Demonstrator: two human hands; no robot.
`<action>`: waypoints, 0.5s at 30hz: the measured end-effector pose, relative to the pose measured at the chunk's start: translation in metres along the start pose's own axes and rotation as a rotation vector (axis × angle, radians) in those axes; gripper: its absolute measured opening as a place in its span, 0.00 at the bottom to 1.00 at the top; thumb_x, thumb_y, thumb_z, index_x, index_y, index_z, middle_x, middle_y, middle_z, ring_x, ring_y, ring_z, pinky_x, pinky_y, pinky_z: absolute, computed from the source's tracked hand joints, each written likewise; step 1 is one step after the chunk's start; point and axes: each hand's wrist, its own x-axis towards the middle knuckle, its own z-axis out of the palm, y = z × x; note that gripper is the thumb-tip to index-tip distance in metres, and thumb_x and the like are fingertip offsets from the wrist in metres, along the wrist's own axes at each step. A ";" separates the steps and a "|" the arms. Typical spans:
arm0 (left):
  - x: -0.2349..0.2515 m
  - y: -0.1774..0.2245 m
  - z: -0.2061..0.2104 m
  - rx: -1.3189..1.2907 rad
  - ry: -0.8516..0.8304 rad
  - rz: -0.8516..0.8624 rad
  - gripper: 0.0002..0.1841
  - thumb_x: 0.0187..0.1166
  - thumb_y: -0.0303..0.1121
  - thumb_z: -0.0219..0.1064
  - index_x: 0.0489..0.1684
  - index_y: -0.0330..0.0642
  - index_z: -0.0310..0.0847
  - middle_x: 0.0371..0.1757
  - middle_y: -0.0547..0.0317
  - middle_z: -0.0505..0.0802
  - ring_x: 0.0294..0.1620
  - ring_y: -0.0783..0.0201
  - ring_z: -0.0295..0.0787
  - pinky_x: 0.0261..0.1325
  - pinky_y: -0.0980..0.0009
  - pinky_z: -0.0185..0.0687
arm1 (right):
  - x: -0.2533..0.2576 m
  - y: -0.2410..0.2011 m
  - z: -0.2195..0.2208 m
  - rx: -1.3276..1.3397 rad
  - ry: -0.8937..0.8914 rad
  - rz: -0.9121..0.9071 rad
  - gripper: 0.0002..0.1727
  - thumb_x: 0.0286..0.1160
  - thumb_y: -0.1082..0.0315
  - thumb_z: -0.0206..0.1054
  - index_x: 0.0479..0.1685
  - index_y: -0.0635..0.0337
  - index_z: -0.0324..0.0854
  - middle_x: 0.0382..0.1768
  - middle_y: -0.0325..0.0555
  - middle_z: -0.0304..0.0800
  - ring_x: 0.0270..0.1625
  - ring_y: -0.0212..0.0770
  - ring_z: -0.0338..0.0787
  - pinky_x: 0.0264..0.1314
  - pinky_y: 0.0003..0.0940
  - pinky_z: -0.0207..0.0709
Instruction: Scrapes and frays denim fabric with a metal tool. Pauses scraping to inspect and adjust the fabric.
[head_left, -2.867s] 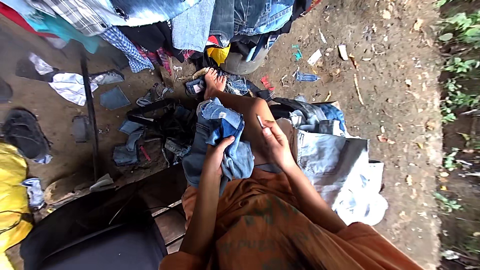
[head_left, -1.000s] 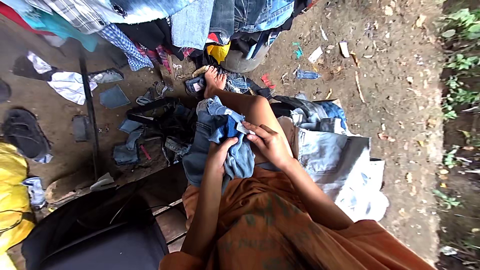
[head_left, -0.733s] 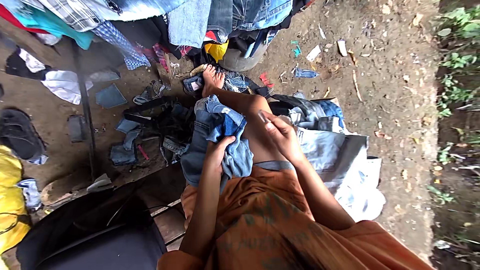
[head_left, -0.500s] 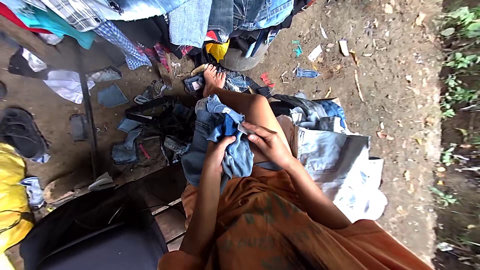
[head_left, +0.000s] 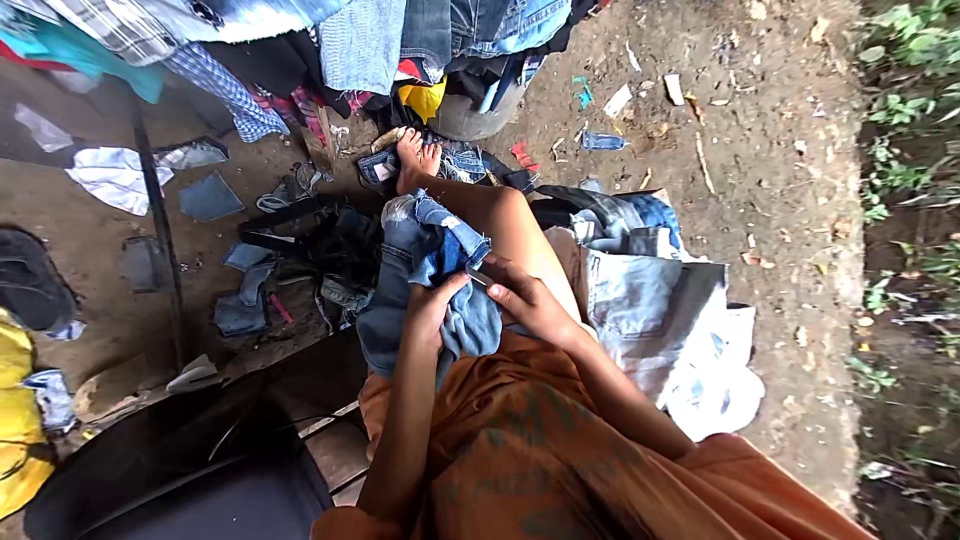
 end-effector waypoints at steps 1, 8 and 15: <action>0.000 0.001 -0.001 -0.015 0.001 -0.025 0.16 0.74 0.19 0.70 0.59 0.36 0.78 0.42 0.56 0.92 0.44 0.69 0.91 0.53 0.70 0.88 | 0.002 0.001 0.001 -0.013 0.006 -0.030 0.29 0.87 0.54 0.59 0.81 0.60 0.71 0.51 0.51 0.92 0.51 0.36 0.92 0.61 0.40 0.83; -0.002 0.001 -0.005 -0.055 -0.114 -0.034 0.11 0.75 0.16 0.65 0.51 0.37 0.80 0.37 0.58 0.93 0.39 0.68 0.92 0.50 0.70 0.90 | 0.008 -0.006 0.011 -0.286 0.234 -0.229 0.29 0.84 0.49 0.62 0.75 0.59 0.78 0.42 0.54 0.94 0.39 0.50 0.94 0.42 0.54 0.86; -0.006 -0.003 -0.005 -0.114 -0.081 0.050 0.13 0.70 0.13 0.63 0.48 0.37 0.79 0.35 0.59 0.94 0.39 0.69 0.93 0.50 0.71 0.90 | 0.010 0.000 0.011 -0.407 0.317 -0.408 0.26 0.83 0.50 0.64 0.70 0.59 0.84 0.42 0.54 0.93 0.37 0.49 0.93 0.36 0.48 0.86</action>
